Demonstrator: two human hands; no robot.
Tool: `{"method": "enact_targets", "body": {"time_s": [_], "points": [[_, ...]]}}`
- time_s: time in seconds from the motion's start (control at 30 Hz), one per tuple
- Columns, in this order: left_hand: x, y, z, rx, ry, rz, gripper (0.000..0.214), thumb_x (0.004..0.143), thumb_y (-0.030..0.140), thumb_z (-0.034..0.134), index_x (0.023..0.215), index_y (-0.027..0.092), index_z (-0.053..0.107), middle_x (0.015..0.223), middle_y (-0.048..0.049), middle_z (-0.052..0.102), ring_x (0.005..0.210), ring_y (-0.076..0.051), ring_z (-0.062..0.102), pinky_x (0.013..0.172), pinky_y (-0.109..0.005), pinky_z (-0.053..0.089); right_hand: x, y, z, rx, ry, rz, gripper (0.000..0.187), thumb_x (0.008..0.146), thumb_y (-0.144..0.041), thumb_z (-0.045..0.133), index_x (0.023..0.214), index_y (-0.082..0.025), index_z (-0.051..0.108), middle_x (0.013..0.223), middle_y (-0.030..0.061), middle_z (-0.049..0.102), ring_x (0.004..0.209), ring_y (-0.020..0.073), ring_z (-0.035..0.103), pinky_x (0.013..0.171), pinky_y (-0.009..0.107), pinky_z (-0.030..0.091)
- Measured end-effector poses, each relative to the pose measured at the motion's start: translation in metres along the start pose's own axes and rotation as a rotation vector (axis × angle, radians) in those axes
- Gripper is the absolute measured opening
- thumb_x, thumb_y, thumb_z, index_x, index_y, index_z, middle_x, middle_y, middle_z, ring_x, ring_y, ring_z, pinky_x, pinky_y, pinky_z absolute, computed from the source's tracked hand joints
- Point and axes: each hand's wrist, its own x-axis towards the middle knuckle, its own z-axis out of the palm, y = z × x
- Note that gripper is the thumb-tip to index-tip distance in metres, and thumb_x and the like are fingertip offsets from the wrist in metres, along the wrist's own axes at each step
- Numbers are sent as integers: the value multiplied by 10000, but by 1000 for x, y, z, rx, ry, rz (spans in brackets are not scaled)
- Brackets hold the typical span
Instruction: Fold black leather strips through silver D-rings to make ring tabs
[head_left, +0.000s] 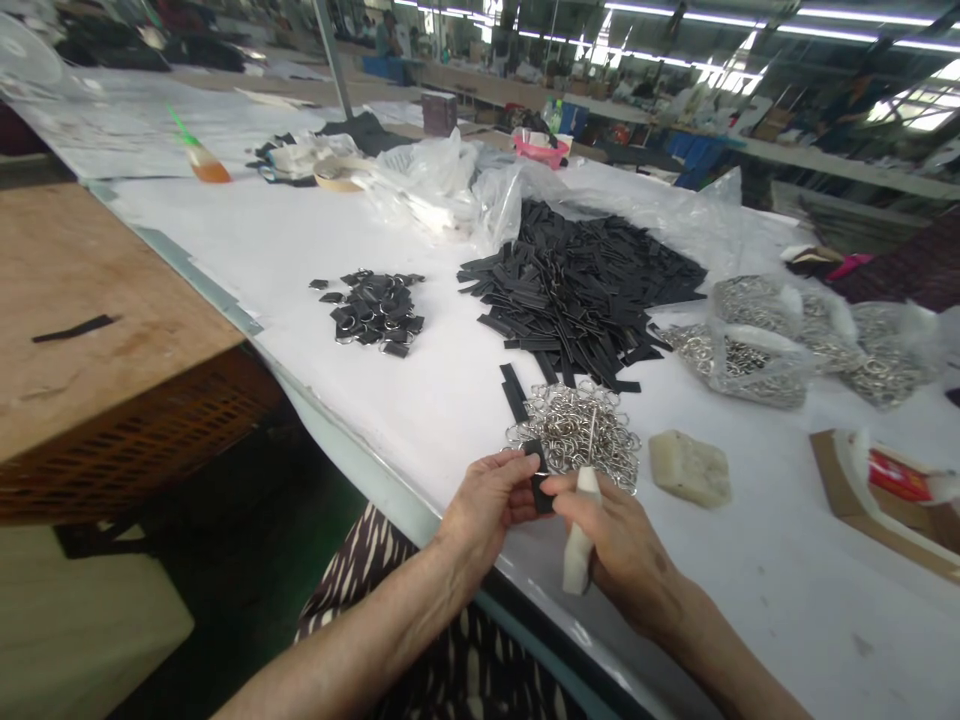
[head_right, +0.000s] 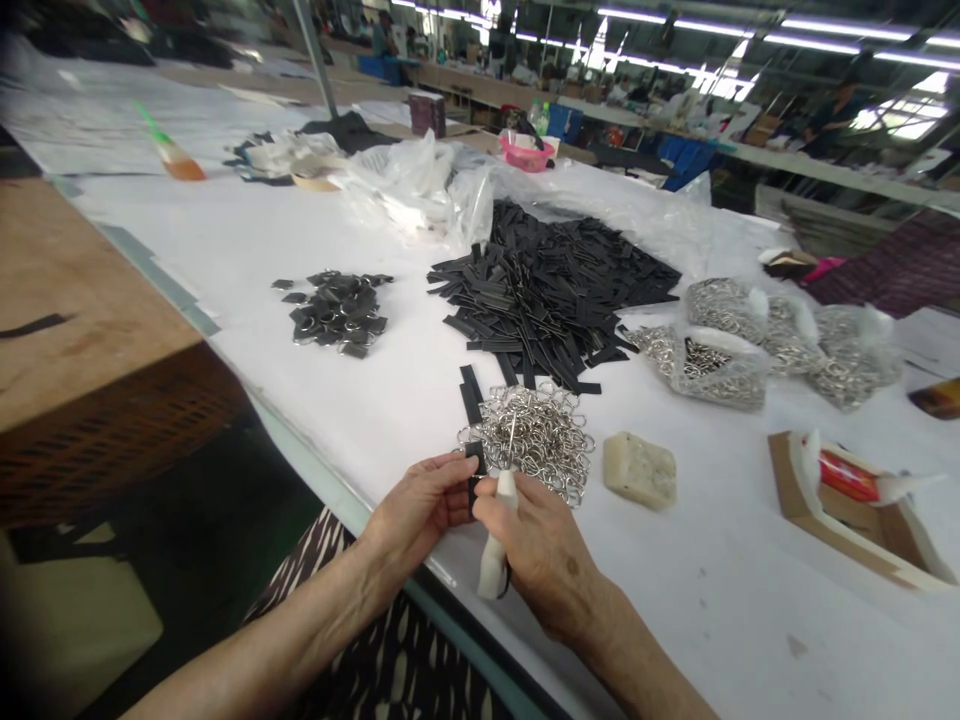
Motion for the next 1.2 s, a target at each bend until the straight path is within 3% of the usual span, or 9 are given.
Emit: {"method": "enact_targets", "body": {"time_s": [0.17, 0.27, 0.37, 0.47, 0.57, 0.7, 0.9, 1.2], "points": [[-2, -6, 3, -31, -9, 29, 172, 612, 155, 732, 656, 138, 567, 540, -15, 655, 457, -122, 597, 466, -227, 478, -7, 3, 1, 20, -93, 153, 192, 829, -129, 471, 825, -269, 602, 935, 31, 676, 825, 201, 601, 706, 359, 503], [-3, -10, 5, -36, -2, 48, 193, 592, 162, 748, 648, 145, 564, 526, 14, 637, 447, -113, 582, 473, -234, 485, -9, 0, 5, 97, -7, 239, 179, 831, -145, 482, 870, -275, 599, 908, 26, 678, 825, 205, 606, 723, 368, 495], [-4, -15, 6, -8, -13, 105, 181, 608, 177, 746, 650, 145, 573, 527, 20, 637, 456, -120, 590, 518, -262, 512, -5, -8, 6, 181, 123, 427, 149, 828, -166, 521, 934, -267, 552, 888, 20, 666, 773, 179, 611, 683, 328, 490], [-6, -21, 5, 59, -91, 181, 137, 686, 225, 709, 674, 139, 603, 604, -8, 676, 546, -141, 635, 616, -288, 531, 4, -15, 1, 327, 224, 629, 146, 793, -183, 575, 897, -253, 501, 815, -4, 625, 732, 158, 593, 644, 286, 473], [-9, -24, 3, 146, -170, 240, 157, 781, 286, 632, 723, 140, 625, 687, -30, 697, 639, -160, 654, 708, -326, 529, 12, -17, -7, 408, 228, 708, 170, 770, -163, 575, 871, -240, 462, 776, -22, 570, 707, 143, 555, 625, 267, 454], [-14, -21, 3, 282, -208, 279, 140, 768, 278, 652, 783, 139, 654, 723, -33, 700, 696, -162, 646, 748, -305, 515, 16, -15, -12, 503, 209, 788, 185, 745, -153, 573, 843, -231, 437, 732, -37, 528, 647, 129, 516, 590, 259, 444], [-14, -19, 5, 354, -155, 276, 71, 750, 205, 648, 778, 154, 689, 682, -16, 696, 619, -136, 622, 685, -266, 516, 18, -13, -12, 603, 177, 836, 207, 730, -133, 556, 838, -234, 412, 713, -47, 508, 636, 126, 506, 613, 278, 447], [-14, -16, 3, 452, -152, 285, 122, 764, 226, 611, 768, 129, 685, 643, -47, 686, 623, -167, 630, 656, -281, 509, 16, -8, -17, 577, 179, 742, 208, 737, -139, 588, 868, -236, 460, 845, -21, 582, 717, 128, 555, 671, 287, 463]]}}
